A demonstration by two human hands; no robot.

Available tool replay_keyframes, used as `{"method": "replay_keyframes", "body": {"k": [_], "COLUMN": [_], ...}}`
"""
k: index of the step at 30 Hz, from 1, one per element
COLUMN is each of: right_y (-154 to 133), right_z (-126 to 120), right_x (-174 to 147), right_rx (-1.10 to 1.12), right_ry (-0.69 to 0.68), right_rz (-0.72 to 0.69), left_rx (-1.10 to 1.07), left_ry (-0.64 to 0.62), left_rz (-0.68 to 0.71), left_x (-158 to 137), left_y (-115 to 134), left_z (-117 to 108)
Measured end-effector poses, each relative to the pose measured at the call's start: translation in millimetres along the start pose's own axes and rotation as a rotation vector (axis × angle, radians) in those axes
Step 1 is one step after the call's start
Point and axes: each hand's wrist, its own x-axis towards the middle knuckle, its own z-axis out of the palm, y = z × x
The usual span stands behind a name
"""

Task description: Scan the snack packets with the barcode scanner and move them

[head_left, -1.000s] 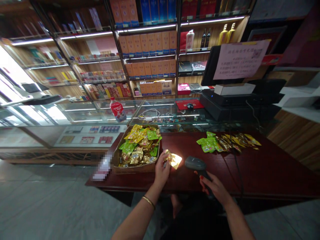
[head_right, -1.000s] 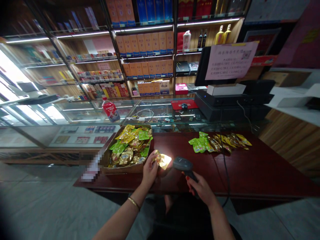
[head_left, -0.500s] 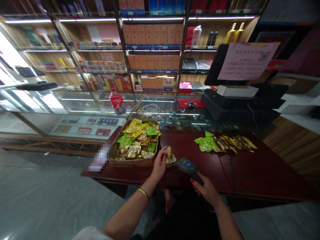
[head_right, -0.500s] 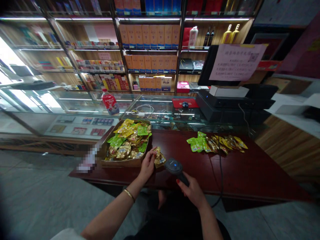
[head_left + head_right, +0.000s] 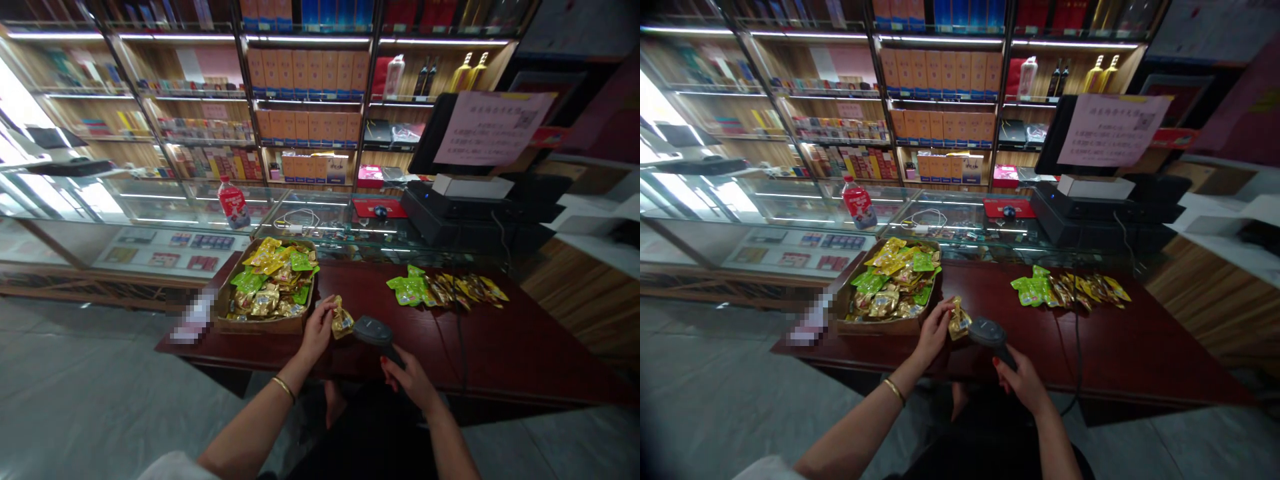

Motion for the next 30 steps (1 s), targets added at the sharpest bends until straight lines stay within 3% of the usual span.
{"method": "replay_keyframes", "body": {"k": [5, 10, 16, 23, 30], "right_y": [9.4, 21.1, 32.0, 30.2, 32.1], "right_z": [-28.4, -49.4, -46.5, -44.7, -42.8], "right_x": [8.2, 12.0, 11.4, 11.1, 11.4], "right_rx": [0.123, 0.181, 0.246, 0.235, 0.253], "right_ry": [0.114, 0.147, 0.179, 0.182, 0.225], "right_rz": [0.017, 0.012, -0.005, -0.020, 0.011], "left_rx": [0.012, 0.213, 0.329, 0.451, 0.544], "left_ry": [-0.114, -0.222, -0.375, -0.554, -0.656], "left_rz": [-0.026, 0.012, -0.050, -0.140, -0.193], "left_x": [18.4, 67.5, 114.0, 141.7, 159.4], "left_y": [-17.1, -21.0, -25.3, -29.2, -26.3], "left_z": [15.0, 82.1, 163.4, 209.9, 249.8]}}
